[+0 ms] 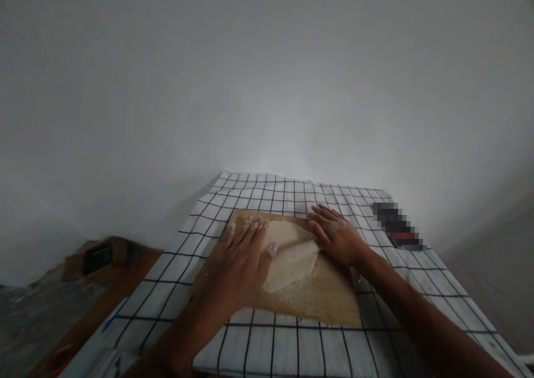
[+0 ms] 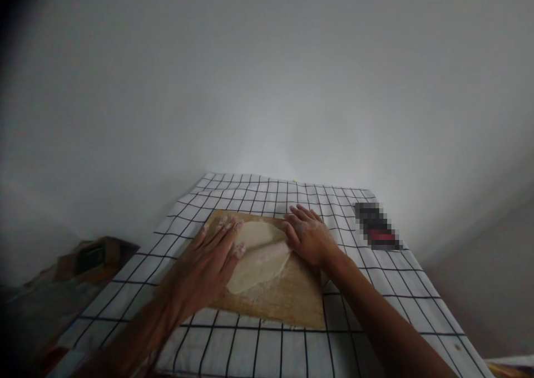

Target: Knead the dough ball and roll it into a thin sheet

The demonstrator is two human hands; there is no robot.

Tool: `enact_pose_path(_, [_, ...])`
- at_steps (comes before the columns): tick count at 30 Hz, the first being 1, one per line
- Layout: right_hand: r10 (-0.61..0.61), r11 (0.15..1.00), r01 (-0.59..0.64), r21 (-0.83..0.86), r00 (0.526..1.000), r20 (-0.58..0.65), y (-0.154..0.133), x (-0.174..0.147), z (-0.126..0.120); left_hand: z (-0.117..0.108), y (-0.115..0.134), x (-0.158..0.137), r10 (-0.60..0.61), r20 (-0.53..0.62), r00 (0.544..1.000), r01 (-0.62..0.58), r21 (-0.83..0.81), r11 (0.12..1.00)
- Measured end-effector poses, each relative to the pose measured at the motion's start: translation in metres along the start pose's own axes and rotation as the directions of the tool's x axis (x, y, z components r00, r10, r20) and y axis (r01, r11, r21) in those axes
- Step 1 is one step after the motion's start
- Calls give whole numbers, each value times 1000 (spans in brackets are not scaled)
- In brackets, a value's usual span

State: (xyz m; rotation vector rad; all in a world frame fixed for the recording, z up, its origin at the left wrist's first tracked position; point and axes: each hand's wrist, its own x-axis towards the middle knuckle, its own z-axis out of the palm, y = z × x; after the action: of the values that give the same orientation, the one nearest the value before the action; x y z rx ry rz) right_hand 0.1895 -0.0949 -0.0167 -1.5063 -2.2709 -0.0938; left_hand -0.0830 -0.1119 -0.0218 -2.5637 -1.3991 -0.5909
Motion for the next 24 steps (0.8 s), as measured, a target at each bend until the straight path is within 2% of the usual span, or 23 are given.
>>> enact_pose_path(3, [-44, 999, 43, 23, 998, 45, 8, 25, 7, 2, -7, 11, -52, 23, 998, 52, 1, 999])
enact_pose_path(6, [-54, 998, 50, 49, 996, 73, 9, 22, 7, 0, -3, 7, -47, 27, 999, 47, 3, 999])
enact_pose_path(11, [-54, 995, 49, 88, 998, 44, -10, -26, -12, 1, 9, -13, 82, -48, 995, -81, 16, 997])
enact_pose_path(15, [2, 993, -6, 115, 999, 36, -33, -73, -28, 3, 17, -37, 165, -48, 985, -166, -19, 986])
enact_pose_path(18, [10, 993, -16, 119, 998, 54, -40, -93, -32, 0, 24, -54, 200, -56, 978, -203, -56, 978])
enact_pose_path(21, [-4, 997, -2, 81, 998, 69, -34, -85, -29, -2, 30, -58, 187, -41, 982, -190, -84, 978])
enact_pose_path(24, [-14, 999, 11, 42, 998, 64, -19, -51, -20, -2, 30, -49, 162, -92, 982, -171, -97, 980])
